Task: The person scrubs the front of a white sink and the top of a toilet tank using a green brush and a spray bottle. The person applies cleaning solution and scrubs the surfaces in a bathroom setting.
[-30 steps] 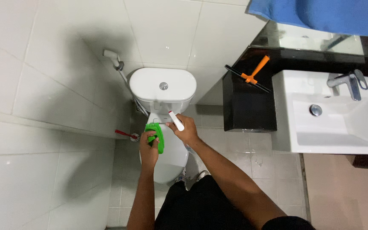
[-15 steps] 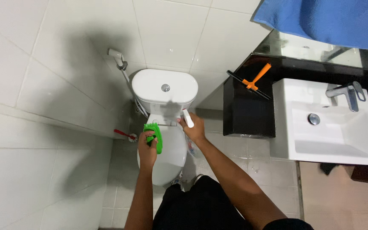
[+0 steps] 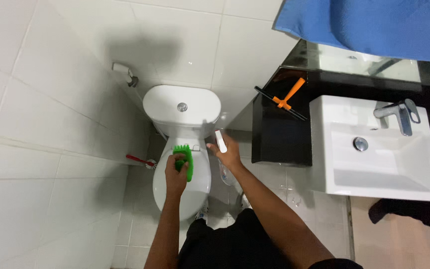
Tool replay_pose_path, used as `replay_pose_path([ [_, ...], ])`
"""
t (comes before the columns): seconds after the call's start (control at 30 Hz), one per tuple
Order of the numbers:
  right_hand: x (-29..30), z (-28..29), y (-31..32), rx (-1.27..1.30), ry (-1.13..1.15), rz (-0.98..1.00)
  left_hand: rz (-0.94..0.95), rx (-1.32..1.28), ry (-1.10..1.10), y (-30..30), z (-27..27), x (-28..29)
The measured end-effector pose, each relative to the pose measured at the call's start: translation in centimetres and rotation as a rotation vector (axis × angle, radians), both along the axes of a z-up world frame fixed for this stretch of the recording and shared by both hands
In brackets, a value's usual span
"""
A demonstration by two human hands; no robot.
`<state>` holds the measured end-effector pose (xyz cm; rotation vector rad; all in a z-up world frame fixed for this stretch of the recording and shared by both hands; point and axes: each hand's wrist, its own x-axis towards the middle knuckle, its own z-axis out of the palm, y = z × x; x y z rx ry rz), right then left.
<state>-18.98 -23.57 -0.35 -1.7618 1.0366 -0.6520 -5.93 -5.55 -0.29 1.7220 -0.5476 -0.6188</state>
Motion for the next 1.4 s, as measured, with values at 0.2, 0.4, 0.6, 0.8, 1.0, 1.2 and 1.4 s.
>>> replay_pose_path([
  [0.2,-3.4,-1.8,-2.8,-0.030,-0.078,0.062,0.066,0.061,-0.016,-3.6,1.9,-4.5],
  [0.4,-6.7,0.6,-6.2,0.057,-0.067,0.199,0.139,0.069,-0.106,-7.0,3.3,-10.8],
  [0.6,-9.7,1.7,-8.7,0.096,-0.198,0.469,0.190,-0.055,-0.129,-9.3,5.1,-15.9],
  [0.8,-12.4,3.4,-10.7,-0.204,-0.104,0.408,0.129,-0.142,-0.175,-11.0,4.1,-19.1],
  [1.0,-15.4,6.2,-12.9,-0.062,-0.169,0.263,0.070,-0.220,-0.063,-13.6,2.6,-20.8],
  [1.2,-18.0,2.0,-15.0,-0.061,-0.241,0.247,0.066,-0.247,-0.023,-16.2,4.5,-22.8],
  [1.4,-20.0,0.5,-17.2,-0.115,-0.276,0.308,0.032,-0.265,0.049,-18.7,2.4,-24.4],
])
